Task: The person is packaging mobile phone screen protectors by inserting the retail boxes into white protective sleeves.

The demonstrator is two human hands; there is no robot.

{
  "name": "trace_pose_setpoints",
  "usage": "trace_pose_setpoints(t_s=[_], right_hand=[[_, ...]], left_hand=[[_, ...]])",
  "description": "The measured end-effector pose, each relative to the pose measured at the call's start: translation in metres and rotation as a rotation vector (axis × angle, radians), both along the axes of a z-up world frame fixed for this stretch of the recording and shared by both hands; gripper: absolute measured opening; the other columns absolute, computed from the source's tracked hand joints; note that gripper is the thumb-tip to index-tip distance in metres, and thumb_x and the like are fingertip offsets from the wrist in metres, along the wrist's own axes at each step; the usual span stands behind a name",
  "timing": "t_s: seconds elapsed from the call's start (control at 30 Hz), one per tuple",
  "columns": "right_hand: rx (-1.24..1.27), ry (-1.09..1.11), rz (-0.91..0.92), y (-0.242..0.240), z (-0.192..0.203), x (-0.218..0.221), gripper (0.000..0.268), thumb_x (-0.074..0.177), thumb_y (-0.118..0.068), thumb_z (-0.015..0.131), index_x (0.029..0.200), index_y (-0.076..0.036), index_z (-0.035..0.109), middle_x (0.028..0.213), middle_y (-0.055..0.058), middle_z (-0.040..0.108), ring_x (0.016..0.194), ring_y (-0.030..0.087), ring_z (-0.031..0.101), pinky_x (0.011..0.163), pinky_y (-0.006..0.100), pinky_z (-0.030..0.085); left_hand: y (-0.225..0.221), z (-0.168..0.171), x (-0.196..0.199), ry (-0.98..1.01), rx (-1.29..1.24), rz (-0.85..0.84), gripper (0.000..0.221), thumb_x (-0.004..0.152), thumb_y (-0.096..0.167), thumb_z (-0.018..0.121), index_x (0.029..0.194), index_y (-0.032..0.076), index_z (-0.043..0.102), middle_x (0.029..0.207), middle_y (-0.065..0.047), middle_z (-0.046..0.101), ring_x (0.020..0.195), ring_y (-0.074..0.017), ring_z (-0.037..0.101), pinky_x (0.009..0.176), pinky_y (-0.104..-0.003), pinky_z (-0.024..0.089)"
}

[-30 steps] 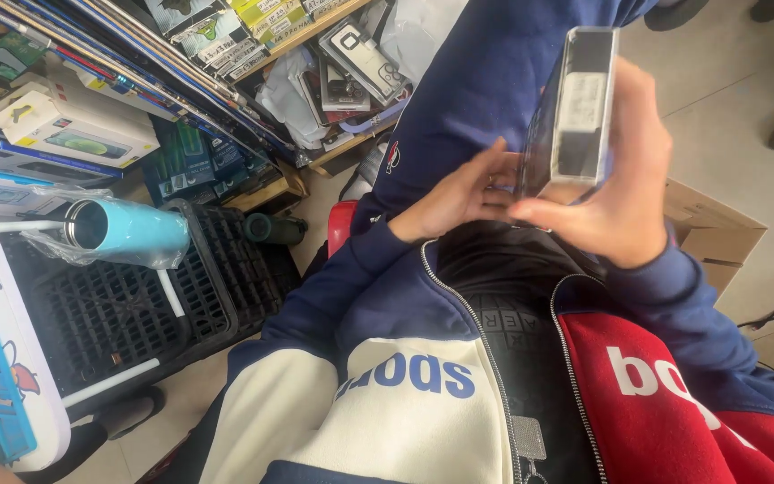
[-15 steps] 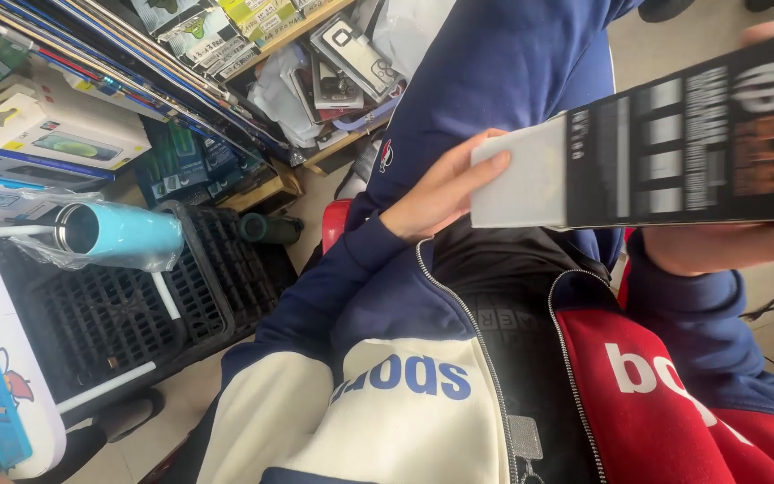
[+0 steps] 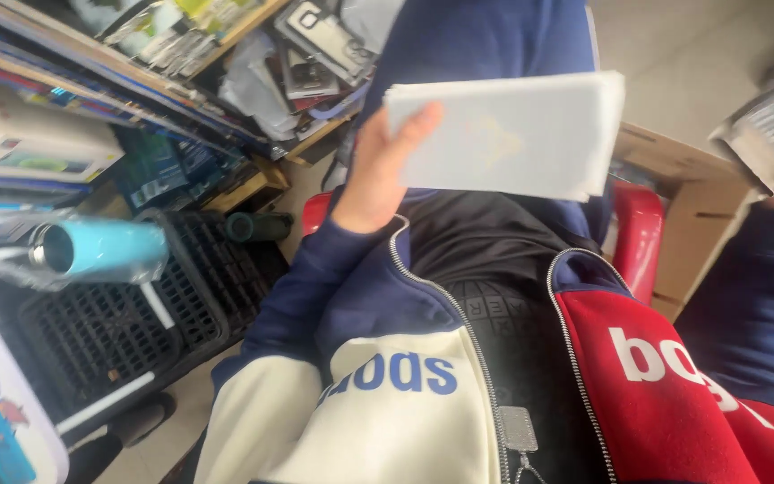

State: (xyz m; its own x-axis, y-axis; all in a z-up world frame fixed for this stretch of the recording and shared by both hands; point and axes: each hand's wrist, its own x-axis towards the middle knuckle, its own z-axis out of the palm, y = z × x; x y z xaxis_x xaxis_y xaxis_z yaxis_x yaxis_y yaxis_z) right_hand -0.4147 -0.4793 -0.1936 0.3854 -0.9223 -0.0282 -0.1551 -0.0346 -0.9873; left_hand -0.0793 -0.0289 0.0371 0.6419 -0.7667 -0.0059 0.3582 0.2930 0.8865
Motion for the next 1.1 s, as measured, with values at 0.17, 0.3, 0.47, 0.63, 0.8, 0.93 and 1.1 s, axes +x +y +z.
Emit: trace_pose_setpoints(t_s=[0.17, 0.3, 0.47, 0.63, 0.8, 0.93, 1.1], right_hand=[[0.122, 0.117, -0.186, 0.072, -0.027, -0.029, 0.019, 0.102, -0.054, 0.073, 0.114, -0.039, 0.071, 0.119, -0.010, 0.059, 0.115, 0.009, 0.044, 0.099, 0.031, 0.027], [0.868, 0.159, -0.176, 0.120, -0.058, -0.048, 0.016, 0.094, -0.040, 0.071, 0.100, -0.026, 0.068, 0.090, -0.007, 0.074, 0.079, 0.010, 0.072, 0.072, 0.032, 0.061], [0.784, 0.779, 0.026, 0.133, -0.133, -0.084, 0.034, 0.099, -0.048, 0.066, 0.111, -0.017, 0.074, 0.098, 0.005, 0.075, 0.085, 0.018, 0.069, 0.067, 0.035, 0.049], [0.959, 0.645, 0.015, 0.138, -0.266, -0.121, 0.035, 0.086, -0.017, 0.079, 0.103, 0.010, 0.067, 0.084, 0.021, 0.071, 0.060, 0.035, 0.070, 0.057, 0.052, 0.062], [0.693, 0.941, 0.078, 0.165, -0.294, -0.124, 0.061, 0.075, -0.043, 0.089, 0.116, 0.000, 0.075, 0.105, 0.024, 0.073, 0.094, 0.040, 0.071, 0.070, 0.058, 0.060], [0.432, 1.233, 0.241, 0.155, -0.271, -0.120, 0.058, 0.086, -0.049, 0.069, 0.116, -0.001, 0.078, 0.112, 0.025, 0.076, 0.107, 0.042, 0.072, 0.088, 0.052, 0.059], [0.015, 1.352, 0.316, 0.100, -0.244, -0.095, 0.045, 0.096, -0.035, 0.057, 0.111, 0.000, 0.081, 0.103, 0.028, 0.078, 0.102, 0.046, 0.074, 0.086, 0.054, 0.060]], left_hand=[[-0.005, -0.006, -0.002, 0.144, 0.021, 0.095, 0.029, 0.098, 0.030, 0.077, 0.117, 0.010, 0.070, 0.106, 0.001, 0.071, 0.099, -0.0060, 0.063, 0.098, -0.031, 0.055], [-0.002, -0.021, 0.002, 0.004, -0.058, 0.036, 0.055, 0.108, 0.035, 0.057, 0.148, -0.002, 0.047, 0.150, -0.020, 0.055, 0.143, -0.0295, 0.051, 0.125, -0.040, 0.040], [0.014, -0.066, 0.007, 0.147, -0.027, 0.167, 0.049, 0.102, 0.027, 0.064, 0.137, -0.007, 0.057, 0.141, -0.018, 0.061, 0.131, -0.0238, 0.059, 0.120, -0.034, 0.045], [0.019, -0.079, 0.026, 0.195, -0.315, -0.334, 0.049, 0.096, 0.032, 0.074, 0.137, 0.012, 0.057, 0.116, 0.001, 0.063, 0.096, -0.0092, 0.063, 0.074, -0.019, 0.063], [-0.002, -0.048, 0.021, 0.306, -0.318, -0.529, 0.036, 0.091, 0.021, 0.082, 0.118, 0.011, 0.061, 0.099, 0.003, 0.044, 0.072, -0.0090, 0.062, 0.048, -0.014, 0.055], [0.001, -0.021, -0.002, 0.387, -0.281, -0.445, 0.027, 0.097, 0.026, 0.065, 0.115, 0.008, 0.057, 0.092, -0.002, 0.053, 0.065, -0.0108, 0.065, 0.043, -0.014, 0.056], [0.001, -0.049, 0.005, 0.269, -0.022, -0.019, 0.051, 0.089, 0.023, 0.069, 0.136, 0.005, 0.058, 0.134, -0.022, 0.066, 0.117, -0.0393, 0.071, 0.092, -0.050, 0.064]])
